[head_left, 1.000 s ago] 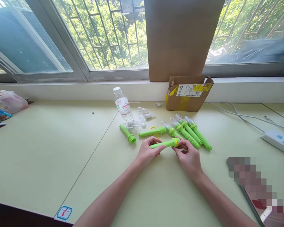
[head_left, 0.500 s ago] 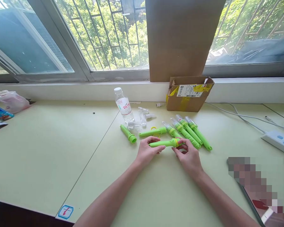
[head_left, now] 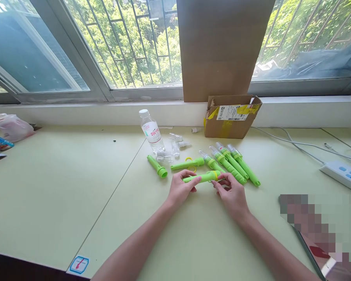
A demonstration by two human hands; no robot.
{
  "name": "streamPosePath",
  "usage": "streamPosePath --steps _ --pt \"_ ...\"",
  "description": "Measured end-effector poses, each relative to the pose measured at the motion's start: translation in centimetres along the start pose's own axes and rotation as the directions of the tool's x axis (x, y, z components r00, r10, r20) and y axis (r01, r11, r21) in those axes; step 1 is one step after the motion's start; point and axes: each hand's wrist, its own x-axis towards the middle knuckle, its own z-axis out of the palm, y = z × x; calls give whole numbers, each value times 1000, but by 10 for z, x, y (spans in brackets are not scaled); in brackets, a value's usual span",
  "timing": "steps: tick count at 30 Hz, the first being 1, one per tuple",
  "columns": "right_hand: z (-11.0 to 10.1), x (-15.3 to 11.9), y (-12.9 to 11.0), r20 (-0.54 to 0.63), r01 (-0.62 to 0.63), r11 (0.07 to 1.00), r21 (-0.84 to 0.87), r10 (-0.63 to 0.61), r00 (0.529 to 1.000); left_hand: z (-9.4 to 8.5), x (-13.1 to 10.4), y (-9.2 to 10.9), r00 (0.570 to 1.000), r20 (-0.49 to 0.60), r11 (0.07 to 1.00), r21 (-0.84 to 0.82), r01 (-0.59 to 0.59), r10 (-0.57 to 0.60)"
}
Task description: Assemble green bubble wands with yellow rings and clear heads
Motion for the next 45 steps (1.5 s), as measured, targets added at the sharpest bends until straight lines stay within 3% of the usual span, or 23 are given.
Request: streamPosePath --steps 9,18,27,45 --pt "1 -1 -1 -5 -15 1000 16 15 1000 -3 1 1 996 87 1000 2 28 -29" --pt "-1 0 2 -77 -9 998 58 13 997 0 -2 0 991 120 998 -30 -49 52" --pt "-1 0 1 1 17 999 28 -17 1000 0 -4 7 1000 21 1000 -4 17 -17" --pt "1 -3 0 -74 92 995 43 -89 993 -6 -1 8 977 163 989 -28 146 -139"
